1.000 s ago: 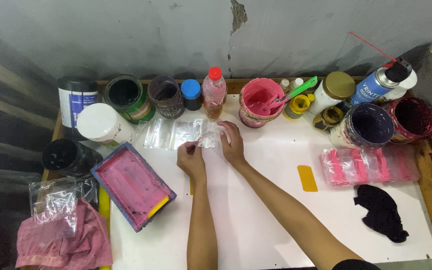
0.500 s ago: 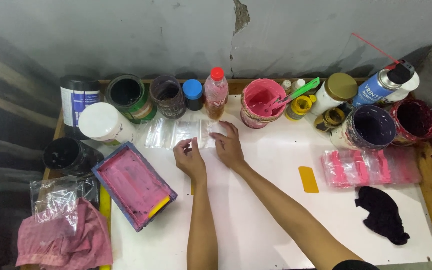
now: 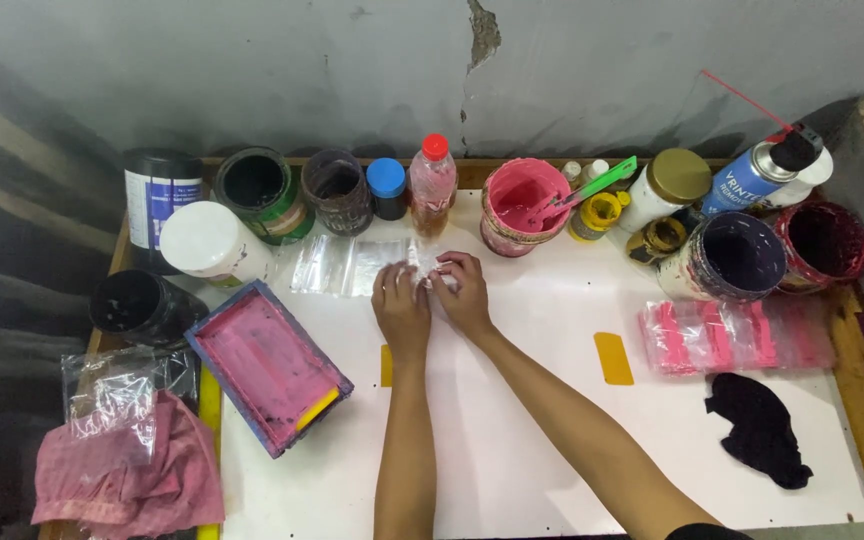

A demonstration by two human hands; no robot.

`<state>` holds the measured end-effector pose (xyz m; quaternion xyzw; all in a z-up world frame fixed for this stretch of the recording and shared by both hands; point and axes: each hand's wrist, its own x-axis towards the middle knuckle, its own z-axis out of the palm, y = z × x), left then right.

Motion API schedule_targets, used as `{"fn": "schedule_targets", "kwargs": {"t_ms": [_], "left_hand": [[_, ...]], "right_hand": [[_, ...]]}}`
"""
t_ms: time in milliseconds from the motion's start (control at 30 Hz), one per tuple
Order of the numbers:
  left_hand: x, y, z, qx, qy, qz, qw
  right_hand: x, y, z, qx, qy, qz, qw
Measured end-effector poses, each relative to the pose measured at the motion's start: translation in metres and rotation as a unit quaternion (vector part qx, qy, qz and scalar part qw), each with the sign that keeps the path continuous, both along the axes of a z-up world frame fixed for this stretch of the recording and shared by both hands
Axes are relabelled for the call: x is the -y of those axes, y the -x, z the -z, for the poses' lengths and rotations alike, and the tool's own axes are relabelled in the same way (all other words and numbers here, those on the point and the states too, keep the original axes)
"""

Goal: Cleaning a screen printing frame, wiping the workstation, and mixing ink in a container with a spatula.

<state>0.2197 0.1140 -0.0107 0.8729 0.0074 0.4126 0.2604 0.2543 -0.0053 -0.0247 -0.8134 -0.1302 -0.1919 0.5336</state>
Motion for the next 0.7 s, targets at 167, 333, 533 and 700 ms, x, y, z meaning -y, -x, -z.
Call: {"fn": "schedule_targets", "kwargs": {"t_ms": [167, 333, 533, 700], "left_hand": [[0.0, 0.004, -0.014, -0.066, 0.023, -0.099, 0.993], [0.001, 0.002, -0.005, -0.114, 0.036, -0.161, 0.98], [-0.001, 0.001, -0.004, -0.179, 0.038, -0.165, 0.969], [-0.002, -0.001, -0.001, -0.242, 0.049, -0.19, 0.95]], "right_hand": [[0.002, 0.008, -0.014, -0.011, -0.021, -0.038, 0.999], [0.018, 0.023, -0.009, -0.029, -0.063, -0.023, 0.997], [0.057, 0.044, 0.0, -0.119, -0.144, 0.002, 0.982], [0.1, 0.067, 0.002, -0.175, -0.192, 0.033, 0.965]]}}
